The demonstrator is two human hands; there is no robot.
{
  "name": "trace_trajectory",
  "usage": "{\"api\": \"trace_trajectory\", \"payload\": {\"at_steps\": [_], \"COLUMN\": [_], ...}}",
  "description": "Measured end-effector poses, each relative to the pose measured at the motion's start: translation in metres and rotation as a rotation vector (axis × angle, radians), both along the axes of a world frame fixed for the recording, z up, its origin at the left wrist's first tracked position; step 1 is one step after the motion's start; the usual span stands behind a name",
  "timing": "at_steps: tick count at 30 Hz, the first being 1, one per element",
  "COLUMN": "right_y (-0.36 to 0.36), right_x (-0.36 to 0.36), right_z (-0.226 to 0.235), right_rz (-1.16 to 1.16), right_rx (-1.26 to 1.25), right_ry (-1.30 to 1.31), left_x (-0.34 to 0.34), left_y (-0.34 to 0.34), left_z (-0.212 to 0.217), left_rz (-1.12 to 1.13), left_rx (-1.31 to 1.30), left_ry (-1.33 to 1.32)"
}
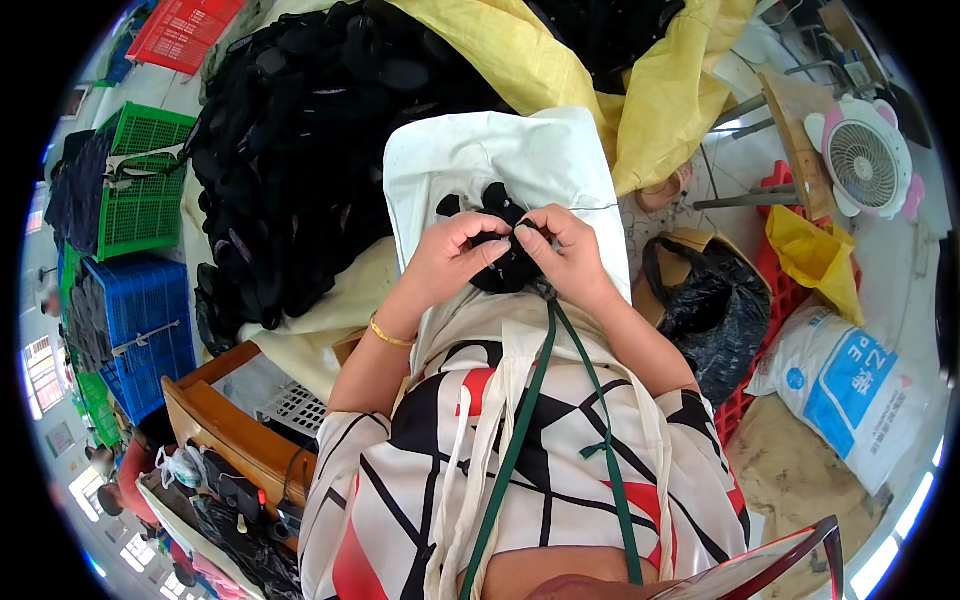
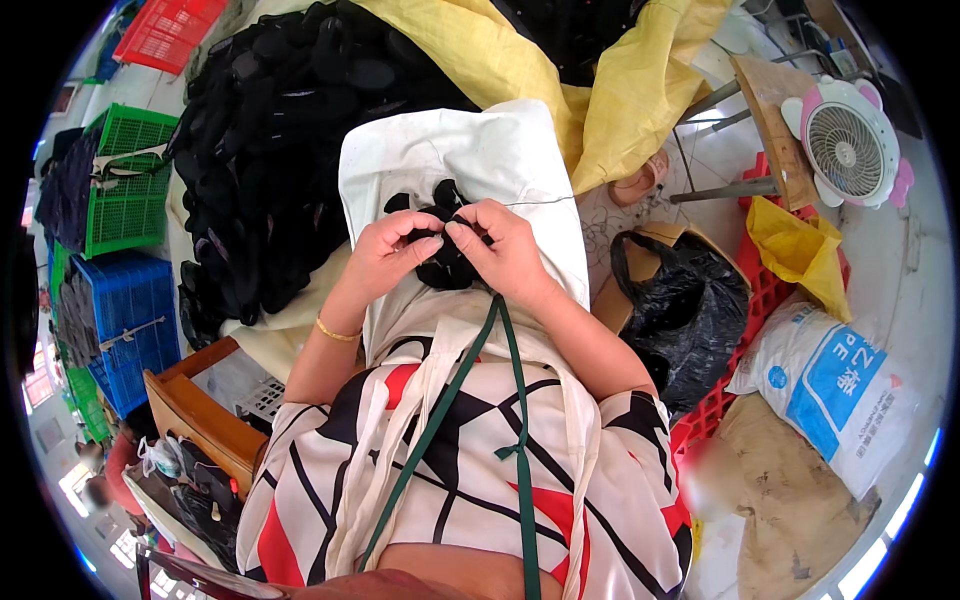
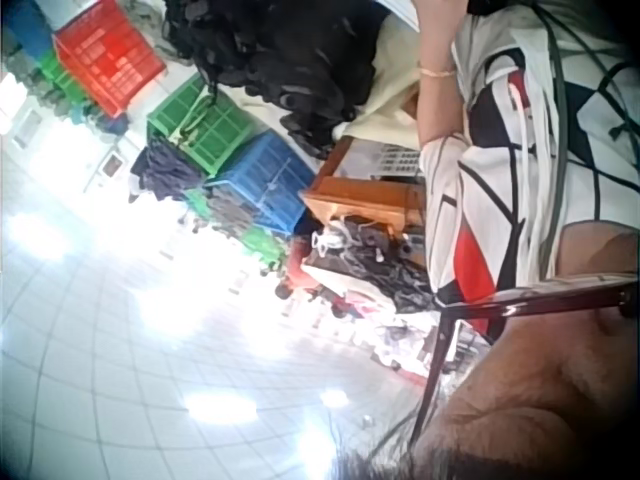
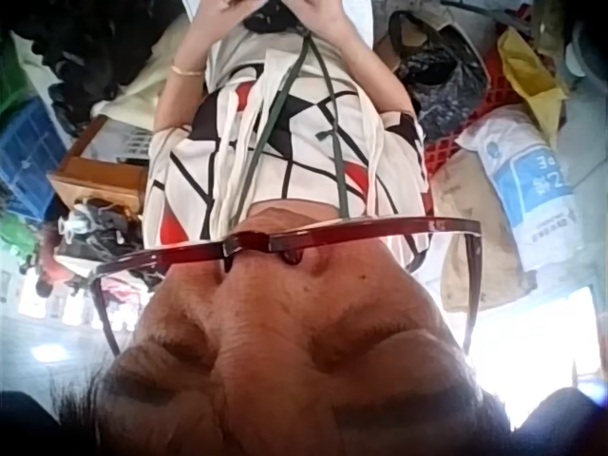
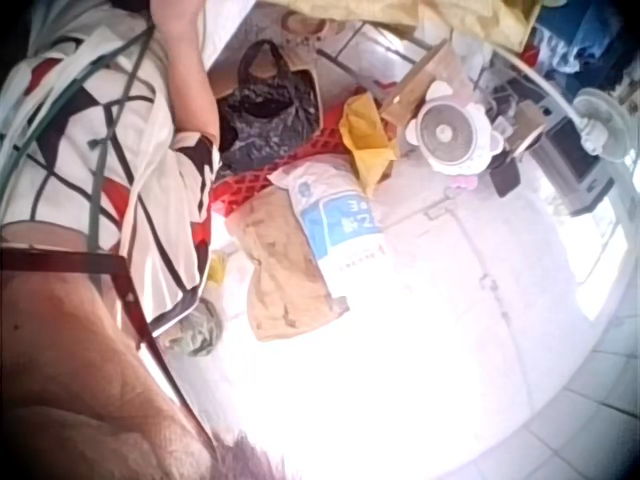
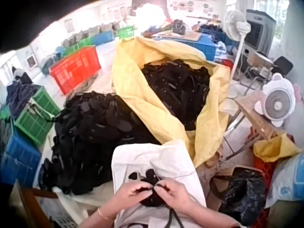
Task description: The person sits on the floor and sews a black shoe using a needle and thread. They repeatedly pull the thread through the shoe's upper part to stitch it. The person handles multiple shoes, picking them up from a pile and placing them on their lap to work on them.
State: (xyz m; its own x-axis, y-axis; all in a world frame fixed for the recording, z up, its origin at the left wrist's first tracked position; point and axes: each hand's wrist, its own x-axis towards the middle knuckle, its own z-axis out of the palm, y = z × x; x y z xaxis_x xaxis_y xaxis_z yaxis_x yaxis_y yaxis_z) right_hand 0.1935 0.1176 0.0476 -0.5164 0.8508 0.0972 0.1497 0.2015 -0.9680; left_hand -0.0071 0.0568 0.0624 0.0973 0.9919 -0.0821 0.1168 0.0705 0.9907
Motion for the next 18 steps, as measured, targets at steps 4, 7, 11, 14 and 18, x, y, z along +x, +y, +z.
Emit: {"api": "trace_trajectory", "payload": {"at_steps": [4, 7, 11, 14, 18], "right_y": [-0.005, -0.004, 0.008, 0.013, 0.015], "right_x": [0.006, 0.012, 0.029, 0.039, 0.041], "right_z": [0.007, 0.005, 0.017, 0.026, 0.046], "right_rz": [0.036, -0.033, 0.026, 0.236, 0.416], "right_rx": [0.228, 0.141, -0.317, -0.422, -0.341], "right_ry": [-0.036, 0.008, 0.117, 0.093, -0.164], "left_x": [0.000, 0.002, 0.004, 0.004, 0.006], "left_y": [-0.001, -0.002, -0.009, -0.012, -0.012], "left_z": [0.001, 0.010, 0.017, 0.019, 0.019], "left_rz": [-0.008, -0.027, -0.036, -0.079, -0.119], "left_rx": [0.135, 0.210, 0.345, 0.460, 0.539], "left_ry": [0.211, 0.365, 0.436, 0.476, 0.482]}}
